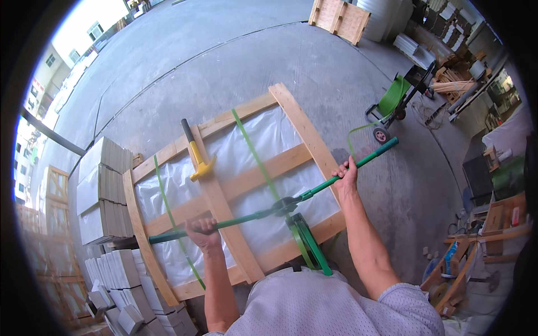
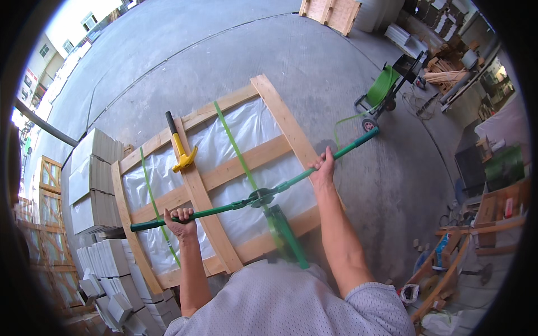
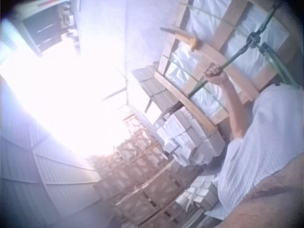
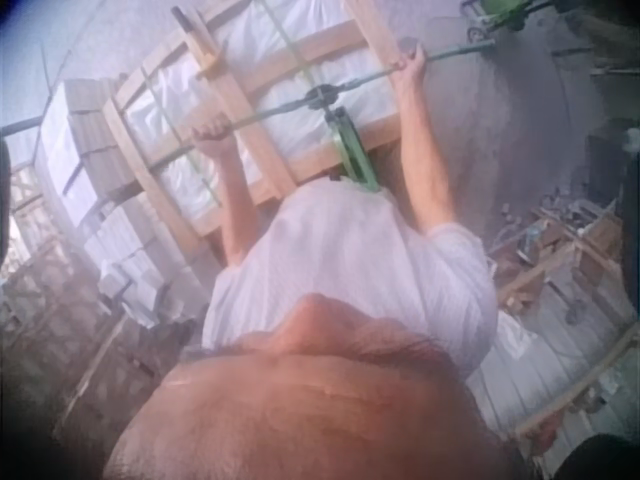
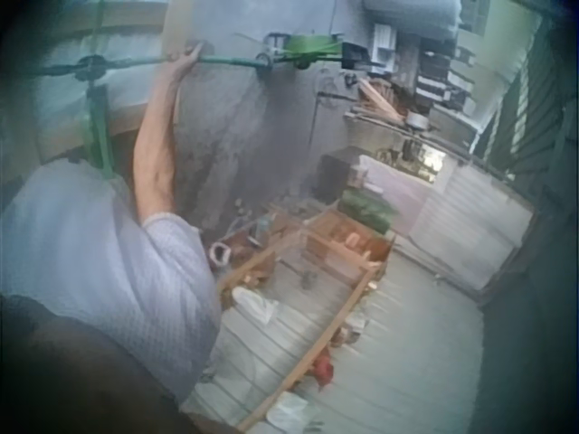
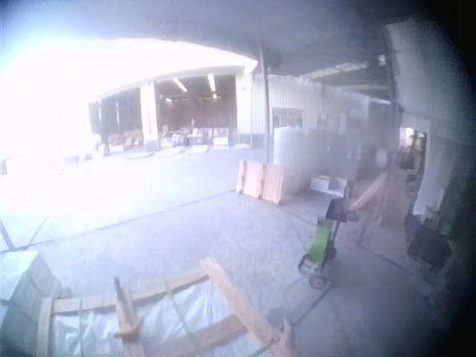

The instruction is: The person secures a wooden crate on a pallet using green plastic strapping. They thread the strap through a hand tensioner, pull it tight, and fasten it to the crate frame. The process is repeated for multiple straps across the crate.

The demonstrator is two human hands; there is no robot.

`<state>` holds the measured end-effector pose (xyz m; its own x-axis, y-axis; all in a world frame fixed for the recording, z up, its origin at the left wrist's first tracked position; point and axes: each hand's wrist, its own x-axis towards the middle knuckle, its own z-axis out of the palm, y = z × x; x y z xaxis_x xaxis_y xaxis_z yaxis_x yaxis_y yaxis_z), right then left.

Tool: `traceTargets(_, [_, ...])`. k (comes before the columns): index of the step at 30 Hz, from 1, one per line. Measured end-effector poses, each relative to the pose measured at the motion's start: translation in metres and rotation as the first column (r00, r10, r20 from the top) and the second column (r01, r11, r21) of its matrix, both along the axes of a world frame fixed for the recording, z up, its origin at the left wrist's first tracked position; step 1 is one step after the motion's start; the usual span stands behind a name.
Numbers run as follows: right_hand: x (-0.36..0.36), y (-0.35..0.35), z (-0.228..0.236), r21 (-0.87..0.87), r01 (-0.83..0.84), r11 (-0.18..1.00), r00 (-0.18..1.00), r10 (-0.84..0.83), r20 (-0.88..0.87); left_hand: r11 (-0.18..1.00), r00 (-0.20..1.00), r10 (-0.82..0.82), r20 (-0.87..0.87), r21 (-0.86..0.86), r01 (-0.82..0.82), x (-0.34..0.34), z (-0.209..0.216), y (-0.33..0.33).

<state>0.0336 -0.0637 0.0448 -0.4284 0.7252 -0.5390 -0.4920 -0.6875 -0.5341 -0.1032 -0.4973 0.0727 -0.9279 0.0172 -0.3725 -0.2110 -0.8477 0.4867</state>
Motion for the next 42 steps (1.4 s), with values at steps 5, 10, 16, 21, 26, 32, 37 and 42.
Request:
traceTargets(5, [-0.002,0.004,-0.012,0.027,-0.034,0.999,0.999,0.035,-0.018,0.999,0.998,-0.049,-0.046,-0.019,0.048,0.004,-0.007,-0.001])
traceTargets(10, [-0.004,0.003,-0.023,-0.02,-0.071,0.997,0.996,0.069,-0.057,0.999,0.997,-0.052,-0.05,-0.018,0.051,0.008,-0.009,-0.001])
traceTargets(16, [-0.005,0.009,-0.03,-0.023,-0.061,0.998,0.998,0.061,-0.02,0.998,0.996,-0.063,-0.061,-0.035,0.061,0.011,-0.008,0.0])
traceTargets(21, [-0.005,0.013,-0.044,-0.014,-0.098,0.995,0.995,0.098,-0.005,0.994,0.992,-0.099,-0.082,-0.063,0.094,0.019,-0.008,-0.003])
traceTargets(26, [0.015,0.047,-0.04,0.091,-0.113,0.989,0.994,0.113,0.0,0.993,0.993,-0.074,-0.089,-0.102,0.065,0.027,-0.011,-0.04])
traceTargets(32, [0.056,0.13,-0.006,0.141,0.034,0.989,0.996,-0.045,0.072,0.999,0.977,0.04,-0.211,-0.015,-0.044,0.017,0.017,-0.129])
traceTargets(37, [0.067,0.156,0.002,0.088,0.098,0.991,0.993,-0.103,0.05,0.995,0.957,0.089,-0.274,-0.009,-0.095,0.013,0.014,-0.174])
traceTargets(42, [0.065,0.163,0.01,0.145,0.032,0.989,0.999,-0.032,-0.005,0.961,0.961,0.165,-0.224,-0.181,-0.208,0.002,-0.011,-0.19])
